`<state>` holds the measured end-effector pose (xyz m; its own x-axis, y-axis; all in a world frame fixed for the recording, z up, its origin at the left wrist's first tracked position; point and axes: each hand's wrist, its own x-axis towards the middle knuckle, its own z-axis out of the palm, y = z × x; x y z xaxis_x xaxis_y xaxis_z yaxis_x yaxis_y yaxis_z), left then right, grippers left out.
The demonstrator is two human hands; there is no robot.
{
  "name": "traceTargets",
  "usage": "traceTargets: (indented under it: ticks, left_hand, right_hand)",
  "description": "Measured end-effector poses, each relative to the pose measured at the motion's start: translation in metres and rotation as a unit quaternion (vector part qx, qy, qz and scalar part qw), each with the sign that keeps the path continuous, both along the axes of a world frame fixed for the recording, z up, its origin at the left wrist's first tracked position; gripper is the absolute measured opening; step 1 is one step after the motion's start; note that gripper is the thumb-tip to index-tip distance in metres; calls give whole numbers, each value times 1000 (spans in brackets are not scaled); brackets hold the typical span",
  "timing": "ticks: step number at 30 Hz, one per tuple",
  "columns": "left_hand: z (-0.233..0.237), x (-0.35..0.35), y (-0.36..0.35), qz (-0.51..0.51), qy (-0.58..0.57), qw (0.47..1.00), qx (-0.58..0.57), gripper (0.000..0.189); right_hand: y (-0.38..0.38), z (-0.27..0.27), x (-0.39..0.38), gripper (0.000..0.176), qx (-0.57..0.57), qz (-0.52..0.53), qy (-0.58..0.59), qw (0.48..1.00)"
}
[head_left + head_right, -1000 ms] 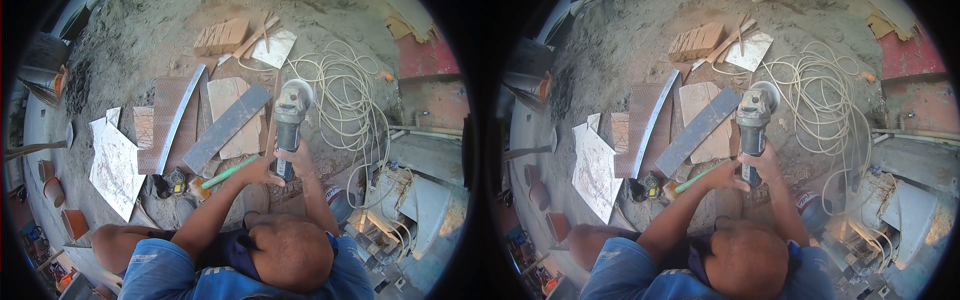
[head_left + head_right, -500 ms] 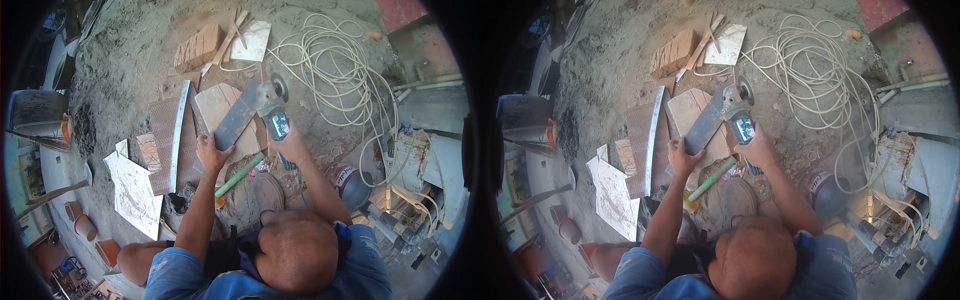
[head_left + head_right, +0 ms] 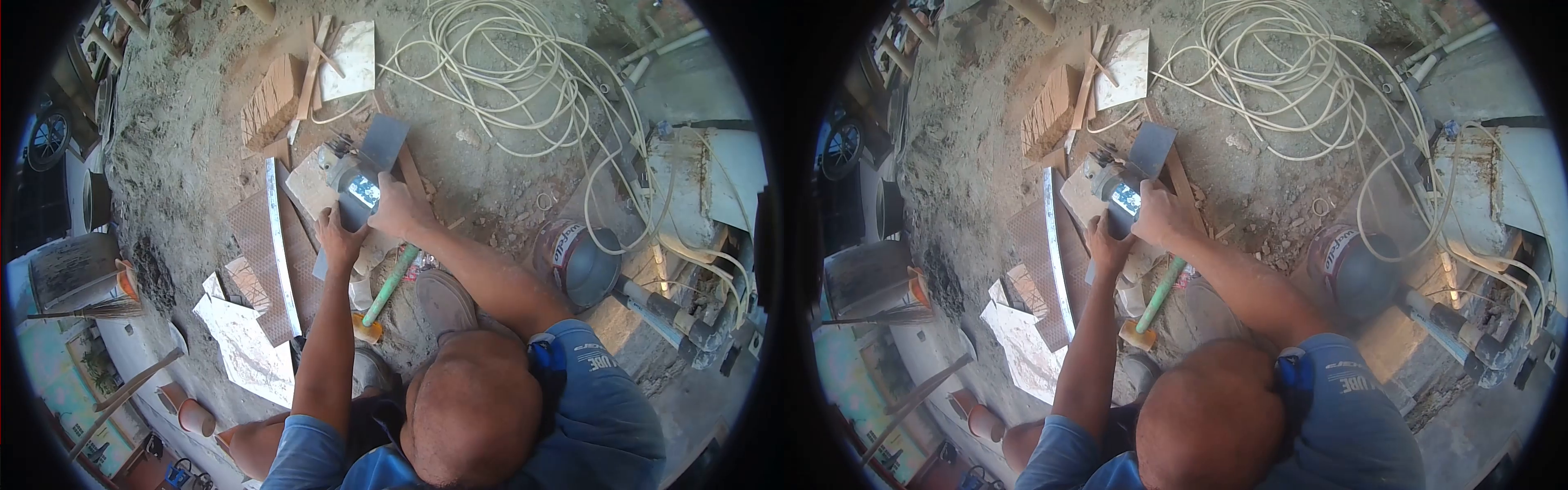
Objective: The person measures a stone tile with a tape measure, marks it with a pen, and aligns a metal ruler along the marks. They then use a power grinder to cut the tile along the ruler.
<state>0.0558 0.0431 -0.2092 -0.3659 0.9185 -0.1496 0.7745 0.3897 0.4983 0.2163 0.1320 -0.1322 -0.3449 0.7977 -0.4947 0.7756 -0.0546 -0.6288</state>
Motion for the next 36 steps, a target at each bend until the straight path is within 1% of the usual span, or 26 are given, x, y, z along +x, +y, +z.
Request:
traceTargets:
  ticks: [6, 8, 9, 12, 14, 16, 24, 26, 34, 36]
  left_hand:
    - [0, 9, 6, 0, 8, 1000, 21, 85]
    - [0, 10, 6, 2, 12, 1000, 22, 85]
    - [0, 9, 5, 1, 17, 1000, 24, 85]
    - [-3, 11, 6, 9, 11, 999, 40, 85]
    - [-2, 12, 7, 13, 7, 999, 31, 85]
    - [-4, 12, 7, 17, 1, 1000, 21, 85]
    - [-8, 9, 5, 12, 11, 999, 43, 83]
    - [-9, 8, 5, 16, 5, 999, 47, 83]
    - [-11, 8, 5, 22, 11, 998, 54, 84]
    - [-11, 9, 5, 27, -13, 998, 50, 81]
  right_hand:
    - [6, -1, 0, 60, -14, 2, 7, 1000]
    - [8, 4, 1, 53, 2, -13, 0, 1000]
    - [9, 6, 2, 53, -1, -11, 0, 1000]
    - [12, 3, 1, 54, -13, -12, 0, 1000]
    - [12, -6, -1, 63, -22, -8, -8, 1000]
    - [14, -9, -3, 63, -23, -3, -14, 1000]
    - [15, -8, -9, 65, -17, 7, -37, 999]
    - [14, -7, -10, 61, -6, 9, -45, 999]
    - [14, -5, -13, 62, -15, 6, -53, 998]
    - [13, -4, -14, 62, -19, 8, -56, 998]
